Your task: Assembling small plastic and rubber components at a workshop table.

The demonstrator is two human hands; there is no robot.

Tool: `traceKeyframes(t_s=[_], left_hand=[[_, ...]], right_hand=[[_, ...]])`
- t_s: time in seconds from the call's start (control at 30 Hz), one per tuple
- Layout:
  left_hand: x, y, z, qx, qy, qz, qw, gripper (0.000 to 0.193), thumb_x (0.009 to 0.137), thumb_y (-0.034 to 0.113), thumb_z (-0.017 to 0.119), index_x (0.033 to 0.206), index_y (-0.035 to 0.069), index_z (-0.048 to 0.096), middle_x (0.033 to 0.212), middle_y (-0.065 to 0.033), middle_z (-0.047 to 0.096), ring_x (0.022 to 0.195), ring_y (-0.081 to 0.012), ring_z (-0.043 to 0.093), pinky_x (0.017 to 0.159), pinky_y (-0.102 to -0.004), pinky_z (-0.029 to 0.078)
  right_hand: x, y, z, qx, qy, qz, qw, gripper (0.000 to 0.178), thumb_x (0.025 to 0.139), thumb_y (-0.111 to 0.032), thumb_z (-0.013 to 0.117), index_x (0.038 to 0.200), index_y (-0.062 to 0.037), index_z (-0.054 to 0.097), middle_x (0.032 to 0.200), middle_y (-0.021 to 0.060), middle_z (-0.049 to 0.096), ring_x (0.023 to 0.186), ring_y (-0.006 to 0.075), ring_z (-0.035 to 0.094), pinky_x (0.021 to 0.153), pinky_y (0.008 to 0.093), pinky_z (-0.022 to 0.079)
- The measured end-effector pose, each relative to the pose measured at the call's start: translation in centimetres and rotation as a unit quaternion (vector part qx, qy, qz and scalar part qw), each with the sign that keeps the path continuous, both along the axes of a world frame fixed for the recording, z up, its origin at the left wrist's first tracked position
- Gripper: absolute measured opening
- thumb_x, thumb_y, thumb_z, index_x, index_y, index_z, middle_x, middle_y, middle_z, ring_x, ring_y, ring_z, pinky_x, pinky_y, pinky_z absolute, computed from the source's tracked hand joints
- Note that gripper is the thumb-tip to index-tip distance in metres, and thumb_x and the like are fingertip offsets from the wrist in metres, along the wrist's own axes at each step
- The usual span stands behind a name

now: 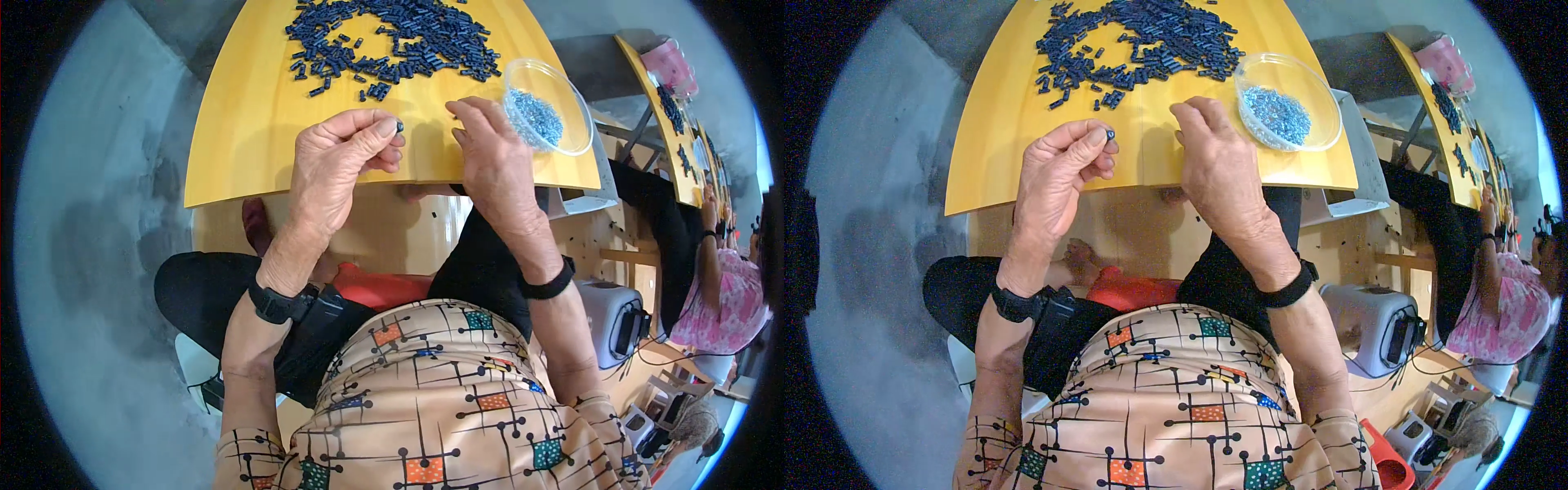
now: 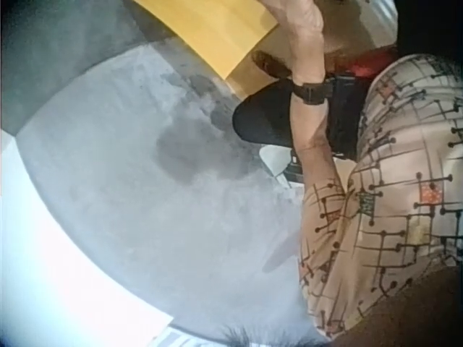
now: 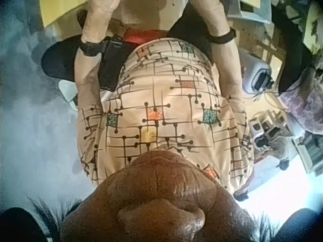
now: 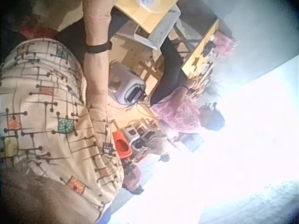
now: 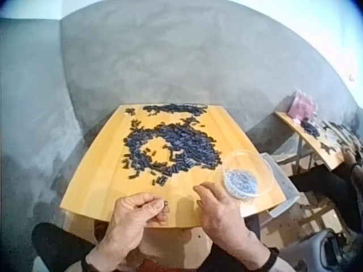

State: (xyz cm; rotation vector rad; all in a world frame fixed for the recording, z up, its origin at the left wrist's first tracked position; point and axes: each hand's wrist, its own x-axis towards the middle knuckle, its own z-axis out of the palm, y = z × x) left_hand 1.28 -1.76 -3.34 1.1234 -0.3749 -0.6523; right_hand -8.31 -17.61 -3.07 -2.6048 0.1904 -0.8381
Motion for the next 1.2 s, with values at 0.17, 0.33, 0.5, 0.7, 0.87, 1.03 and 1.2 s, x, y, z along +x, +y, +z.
traceKeyframes(t_s=[0.17,0.33,0.5,0.7,0.87,1.03,1.2], left_hand=[[0.2,0.6,0.1,0.003,-0.023,0.005,1.0,0.017,0.081,0.014,0.063,0.091,0.001,0.063,0.076,-0.007,0.063,0.062,-0.0102,0.057,0.059,-0.0233,0.048],[0.4,0.8,-0.1,0.005,-0.03,0.003,1.0,0.018,0.08,0.013,0.064,0.091,-0.001,0.063,0.076,-0.0087,0.063,0.062,-0.0106,0.057,0.058,-0.0232,0.049],[0.3,0.8,-0.2,0.0,-0.034,-0.01,0.999,0.018,0.08,0.013,0.063,0.091,-0.002,0.063,0.077,-0.0094,0.063,0.061,-0.0105,0.058,0.058,-0.0228,0.049],[0.2,0.9,0.5,0.0,-0.018,-0.025,1.0,0.018,0.081,0.012,0.063,0.093,-0.001,0.062,0.077,-0.009,0.063,0.061,-0.0102,0.057,0.057,-0.0225,0.049],[0.5,1.6,1.1,-0.022,-0.003,-0.035,0.999,0.017,0.081,0.012,0.062,0.093,0.0,0.062,0.077,-0.0087,0.063,0.06,-0.0102,0.057,0.056,-0.0226,0.048],[0.2,1.7,1.6,-0.034,-0.021,-0.045,0.998,0.016,0.081,0.012,0.062,0.092,0.0,0.062,0.076,-0.0085,0.063,0.059,-0.0101,0.057,0.055,-0.0229,0.048],[-0.3,1.9,2.1,-0.02,-0.056,-0.051,0.997,0.015,0.081,0.011,0.062,0.091,0.0,0.063,0.076,-0.0085,0.063,0.059,-0.0105,0.057,0.055,-0.0231,0.048]], right_hand=[[1.1,-0.7,-0.8,-0.058,0.019,-0.05,0.997,0.028,0.076,0.001,0.052,0.104,-0.0021,0.053,0.103,0.0172,0.055,0.09,0.0366,0.056,0.073,0.0419,0.047],[2.1,-0.9,-1.1,-0.079,0.08,-0.082,0.99,0.019,0.077,-0.001,0.051,0.095,-0.0022,0.054,0.092,0.0179,0.055,0.082,0.0374,0.057,0.068,0.043,0.047],[2.9,-1.5,-1.8,-0.082,0.098,-0.102,0.987,0.009,0.077,-0.004,0.052,0.086,-0.0035,0.053,0.081,0.0157,0.056,0.075,0.0367,0.057,0.064,0.0435,0.046],[2.5,-1.8,-2.3,-0.056,0.066,-0.089,0.992,0.01,0.079,-0.008,0.054,0.088,-0.0037,0.053,0.077,0.0146,0.055,0.068,0.0329,0.057,0.059,0.0419,0.045],[0.5,0.3,1.4,0.613,0.083,0.126,0.775,0.017,0.085,-0.016,0.055,0.095,-0.0023,0.056,0.074,0.0053,0.059,0.05,0.0084,0.046,0.038,0.0211,0.031],[-0.6,1.7,1.9,0.729,0.039,0.178,0.659,0.017,0.088,-0.015,0.052,0.094,-0.0005,0.056,0.075,0.0021,0.057,0.047,0.0034,0.039,0.038,0.0168,0.027],[-1.1,2.7,1.8,0.79,0.027,0.234,0.566,0.019,0.089,-0.017,0.051,0.094,0.0006,0.056,0.075,0.0042,0.057,0.046,0.0056,0.041,0.037,0.0172,0.028]])
